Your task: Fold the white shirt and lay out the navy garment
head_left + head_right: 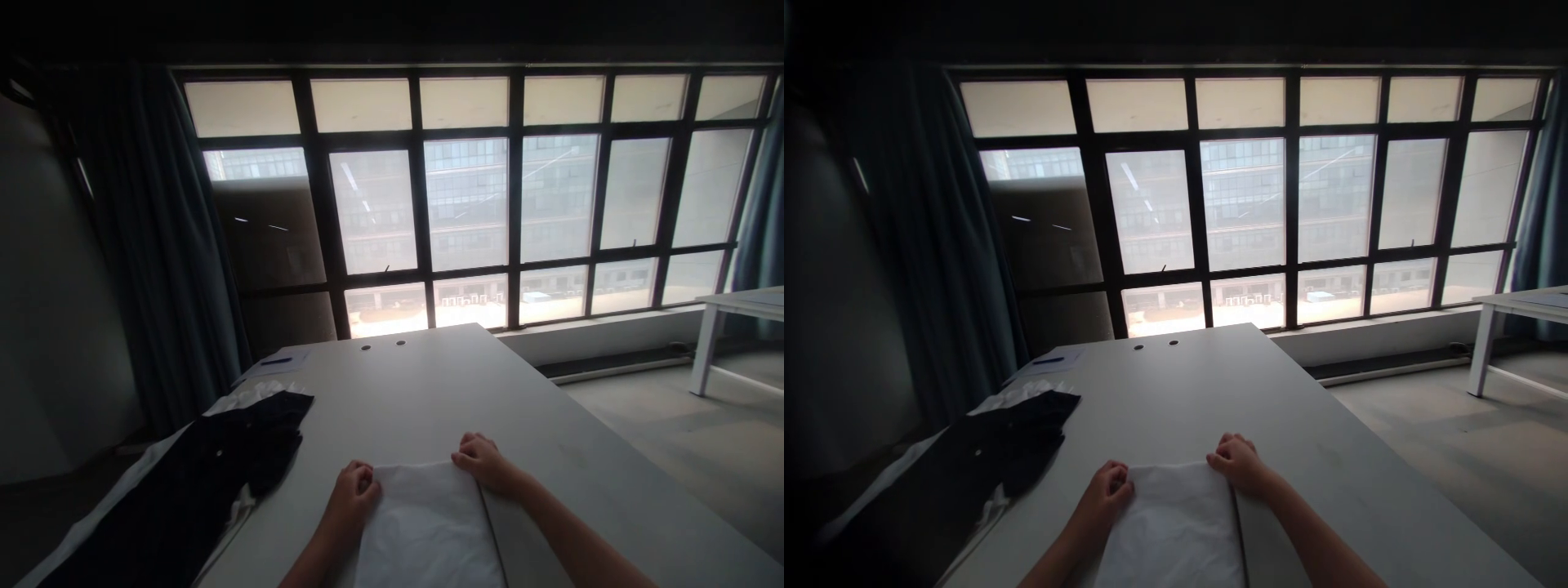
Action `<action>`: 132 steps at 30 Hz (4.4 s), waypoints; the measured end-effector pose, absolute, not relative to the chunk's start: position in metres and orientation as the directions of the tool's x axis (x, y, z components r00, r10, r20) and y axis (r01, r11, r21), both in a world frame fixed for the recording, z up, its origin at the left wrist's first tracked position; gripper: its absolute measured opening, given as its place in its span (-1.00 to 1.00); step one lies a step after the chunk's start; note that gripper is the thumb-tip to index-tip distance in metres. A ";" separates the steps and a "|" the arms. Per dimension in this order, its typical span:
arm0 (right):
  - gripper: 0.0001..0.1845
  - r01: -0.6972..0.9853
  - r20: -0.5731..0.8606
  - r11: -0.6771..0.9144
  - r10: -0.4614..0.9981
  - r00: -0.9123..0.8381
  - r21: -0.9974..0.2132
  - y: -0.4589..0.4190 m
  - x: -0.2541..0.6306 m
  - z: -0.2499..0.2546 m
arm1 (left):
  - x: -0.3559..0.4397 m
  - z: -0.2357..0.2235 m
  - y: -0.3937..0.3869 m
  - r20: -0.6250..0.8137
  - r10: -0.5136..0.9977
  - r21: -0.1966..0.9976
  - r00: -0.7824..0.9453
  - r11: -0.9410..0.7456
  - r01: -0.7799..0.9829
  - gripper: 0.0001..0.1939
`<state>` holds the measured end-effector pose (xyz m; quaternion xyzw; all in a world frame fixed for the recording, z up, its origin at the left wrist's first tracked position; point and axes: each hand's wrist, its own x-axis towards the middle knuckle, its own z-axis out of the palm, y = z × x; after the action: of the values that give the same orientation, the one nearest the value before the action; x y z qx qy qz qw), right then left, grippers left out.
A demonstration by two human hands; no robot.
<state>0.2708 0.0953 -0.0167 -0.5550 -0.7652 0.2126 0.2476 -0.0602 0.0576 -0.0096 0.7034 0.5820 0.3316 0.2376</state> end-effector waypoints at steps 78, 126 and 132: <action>-0.66 0.718 0.315 0.502 0.864 -0.393 -0.482 0.042 0.219 -0.006 | -0.065 0.024 0.032 0.450 0.873 0.225 0.185 -0.312 0.923 -0.66; -0.86 0.648 0.300 0.524 0.851 -0.432 -0.553 0.056 0.228 -0.006 | -0.033 0.030 0.004 0.159 0.920 0.207 0.359 -0.387 0.899 -0.61; -0.87 0.719 0.231 0.510 0.859 -0.457 -0.472 0.053 0.228 -0.002 | -0.049 0.009 0.014 -0.052 0.956 0.144 0.290 -0.280 0.949 0.04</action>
<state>0.2279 0.0533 -0.0021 -0.4702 -0.8392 0.1553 0.2248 -0.0489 0.0139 0.0086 0.7998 0.5954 0.0221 0.0735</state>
